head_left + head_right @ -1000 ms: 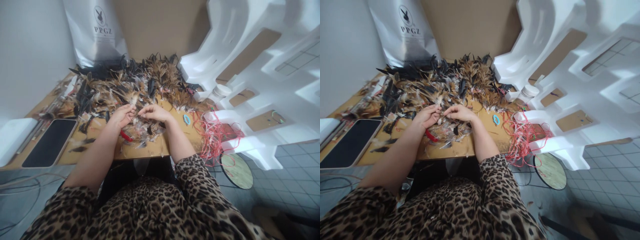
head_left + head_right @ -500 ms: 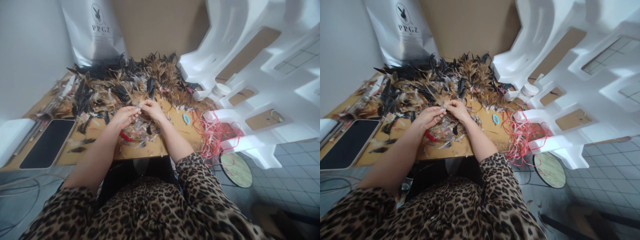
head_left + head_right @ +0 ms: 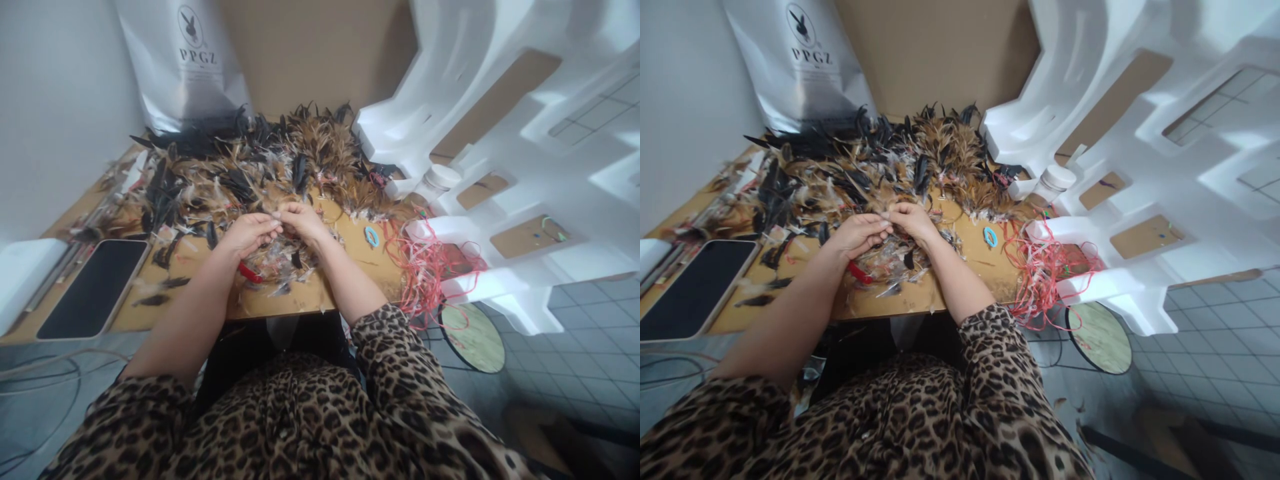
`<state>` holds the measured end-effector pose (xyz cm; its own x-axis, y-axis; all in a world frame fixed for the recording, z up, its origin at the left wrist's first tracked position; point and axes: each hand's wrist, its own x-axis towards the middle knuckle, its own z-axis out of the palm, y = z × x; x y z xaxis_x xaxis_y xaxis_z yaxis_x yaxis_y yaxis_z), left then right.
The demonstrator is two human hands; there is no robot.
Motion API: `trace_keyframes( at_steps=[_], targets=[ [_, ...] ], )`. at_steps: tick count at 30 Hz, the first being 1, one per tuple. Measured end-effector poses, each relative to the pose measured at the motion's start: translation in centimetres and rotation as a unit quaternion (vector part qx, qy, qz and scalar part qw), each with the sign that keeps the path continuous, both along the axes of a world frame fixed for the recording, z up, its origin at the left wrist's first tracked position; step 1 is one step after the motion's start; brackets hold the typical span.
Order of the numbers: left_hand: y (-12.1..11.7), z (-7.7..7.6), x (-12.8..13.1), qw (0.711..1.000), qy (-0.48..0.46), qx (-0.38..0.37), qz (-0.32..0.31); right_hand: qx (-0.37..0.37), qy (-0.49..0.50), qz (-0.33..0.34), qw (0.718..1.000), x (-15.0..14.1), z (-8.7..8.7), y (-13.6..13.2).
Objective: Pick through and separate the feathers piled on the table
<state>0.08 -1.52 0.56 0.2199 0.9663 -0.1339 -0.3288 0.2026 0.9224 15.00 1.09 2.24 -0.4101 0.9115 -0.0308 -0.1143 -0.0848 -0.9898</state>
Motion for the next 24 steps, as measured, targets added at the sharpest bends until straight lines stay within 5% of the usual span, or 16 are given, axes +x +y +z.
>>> trace_keyframes(
  at_steps=[6,12,18,21,24],
  targets=[
    [0.0,-0.1,0.8,0.997,0.032,0.006,0.070,0.037,-0.013,-0.097,0.995,-0.7,-0.5,0.0],
    [0.4,-0.8,0.9,0.991,0.074,0.047,0.100,0.051,-0.007,-0.097,0.994,-0.8,-1.0,0.5],
    [0.6,0.0,0.0,0.991,-0.047,0.019,0.124,0.093,-0.080,-0.092,0.988,1.5,0.3,1.4],
    [0.9,0.3,-0.7,0.985,-0.104,-0.010,0.136,0.185,-0.230,-0.057,0.954,3.2,0.8,1.7],
    [1.1,0.3,-1.2,0.981,-0.140,-0.033,0.132,0.253,-0.383,-0.029,0.888,4.4,1.1,1.9]
  ],
)
